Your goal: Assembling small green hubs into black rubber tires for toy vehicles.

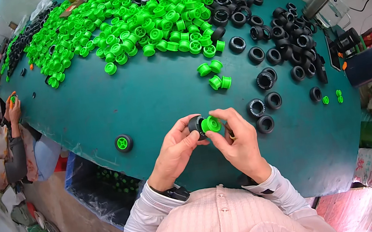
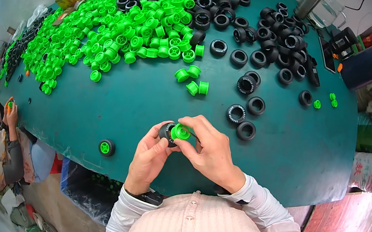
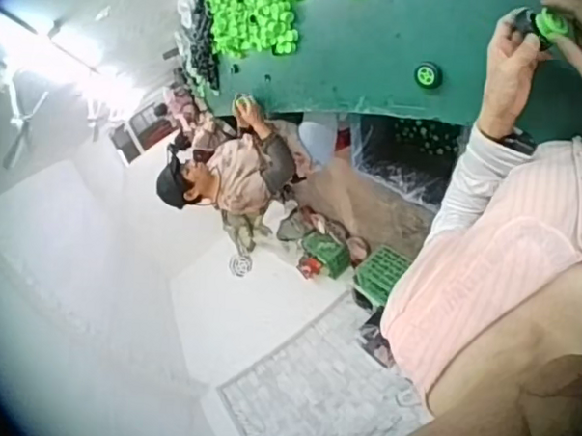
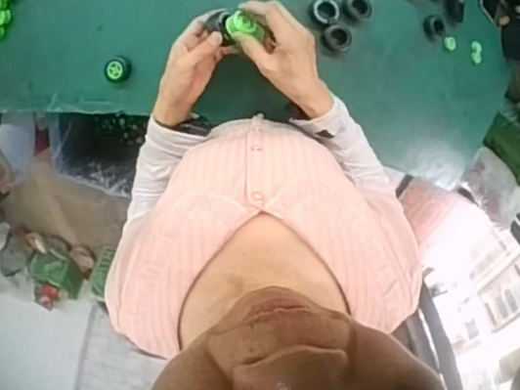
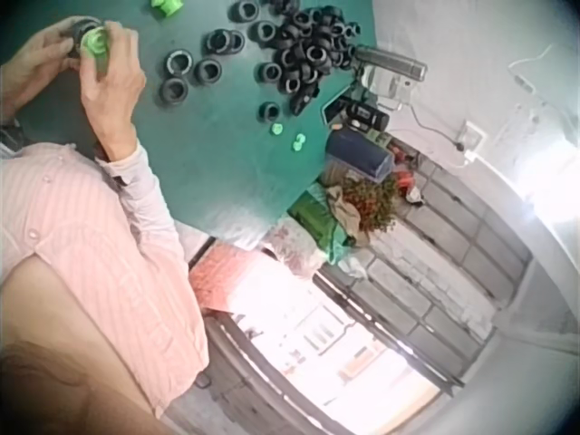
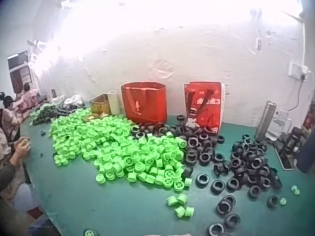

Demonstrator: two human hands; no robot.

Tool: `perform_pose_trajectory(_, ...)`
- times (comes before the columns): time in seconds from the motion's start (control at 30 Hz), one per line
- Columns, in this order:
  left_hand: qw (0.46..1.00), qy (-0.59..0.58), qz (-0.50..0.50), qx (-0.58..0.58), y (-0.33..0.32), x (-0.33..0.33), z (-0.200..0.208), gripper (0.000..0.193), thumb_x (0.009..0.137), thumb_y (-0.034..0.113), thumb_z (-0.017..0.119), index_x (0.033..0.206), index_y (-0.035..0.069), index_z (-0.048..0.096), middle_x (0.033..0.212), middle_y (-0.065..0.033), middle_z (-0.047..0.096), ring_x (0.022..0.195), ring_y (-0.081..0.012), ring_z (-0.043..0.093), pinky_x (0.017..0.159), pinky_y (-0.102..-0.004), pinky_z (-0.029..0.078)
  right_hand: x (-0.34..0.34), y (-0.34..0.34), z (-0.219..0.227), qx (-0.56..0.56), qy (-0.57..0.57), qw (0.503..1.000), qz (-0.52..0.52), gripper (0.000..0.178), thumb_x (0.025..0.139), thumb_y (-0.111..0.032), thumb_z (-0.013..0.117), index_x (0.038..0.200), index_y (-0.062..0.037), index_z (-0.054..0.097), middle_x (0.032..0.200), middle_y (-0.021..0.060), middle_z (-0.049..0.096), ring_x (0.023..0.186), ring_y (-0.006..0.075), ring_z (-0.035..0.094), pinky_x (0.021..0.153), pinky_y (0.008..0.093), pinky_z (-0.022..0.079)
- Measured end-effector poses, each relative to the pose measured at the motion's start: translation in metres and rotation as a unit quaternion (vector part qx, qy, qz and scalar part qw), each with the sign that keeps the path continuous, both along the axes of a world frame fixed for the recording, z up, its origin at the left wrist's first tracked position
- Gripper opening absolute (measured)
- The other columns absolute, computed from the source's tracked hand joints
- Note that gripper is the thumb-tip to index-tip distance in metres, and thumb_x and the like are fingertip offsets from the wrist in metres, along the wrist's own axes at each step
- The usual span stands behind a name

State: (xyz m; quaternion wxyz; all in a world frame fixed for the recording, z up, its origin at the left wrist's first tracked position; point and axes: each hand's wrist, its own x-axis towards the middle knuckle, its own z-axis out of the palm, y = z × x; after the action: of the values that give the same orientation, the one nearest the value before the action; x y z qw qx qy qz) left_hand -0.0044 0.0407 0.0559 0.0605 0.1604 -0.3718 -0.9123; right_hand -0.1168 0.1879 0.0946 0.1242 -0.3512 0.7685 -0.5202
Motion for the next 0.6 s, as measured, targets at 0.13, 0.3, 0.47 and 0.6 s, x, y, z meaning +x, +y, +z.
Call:
perform_pose_trajectory(0.13,0.999,0.005,0.028,-0.015,0.005,-0.002,0.012,0.044,0.100,0.019,0.066,0.136,0.002,0.049,0.127,-0.0086,0.060,0.114,-0.0171,0.061,0.096,-0.0375,0.053,0.003,0.004,-0.003,-0.030,-0.032,0.999,-0.014,0.037,0.081,-0.002,0.078,0.116,-0.0041,0.066,0.099,0.0050,0.062,0.051,0.0065,0.046,0.048,0.0252,0.037)
perform_pose_trajectory(0.3,1.000,0.001,0.017,0.010,0.001,0.003,-0.006,0.038,0.101,0.023,0.065,0.132,0.005,0.052,0.124,-0.0084,0.062,0.108,-0.0168,0.063,0.094,-0.0387,0.054,0.005,0.008,-0.014,-0.074,-0.127,0.989,-0.007,0.036,0.081,0.001,0.076,0.116,-0.0010,0.065,0.098,0.0035,0.060,0.053,0.0040,0.042,0.049,0.0234,0.033)
perform_pose_trajectory(0.47,0.996,-0.073,0.041,0.001,0.005,0.001,0.001,0.041,0.104,0.029,0.062,0.134,0.004,0.051,0.121,-0.0072,0.063,0.105,-0.0172,0.065,0.092,-0.0386,0.054,0.004,0.011,-0.013,-0.065,-0.119,0.991,-0.004,0.036,0.082,0.000,0.076,0.115,-0.0017,0.063,0.100,0.0035,0.061,0.054,0.0063,0.045,0.050,0.0252,0.035)
perform_pose_trajectory(0.6,0.997,-0.064,0.043,-0.013,0.013,-0.006,0.006,0.043,0.103,0.023,0.062,0.138,0.001,0.049,0.118,-0.0067,0.064,0.105,-0.0158,0.065,0.089,-0.0344,0.057,0.005,0.009,-0.004,0.046,0.049,0.998,-0.002,0.038,0.082,-0.006,0.076,0.117,-0.0058,0.061,0.105,0.0058,0.064,0.055,0.0164,0.056,0.051,0.0313,0.044)
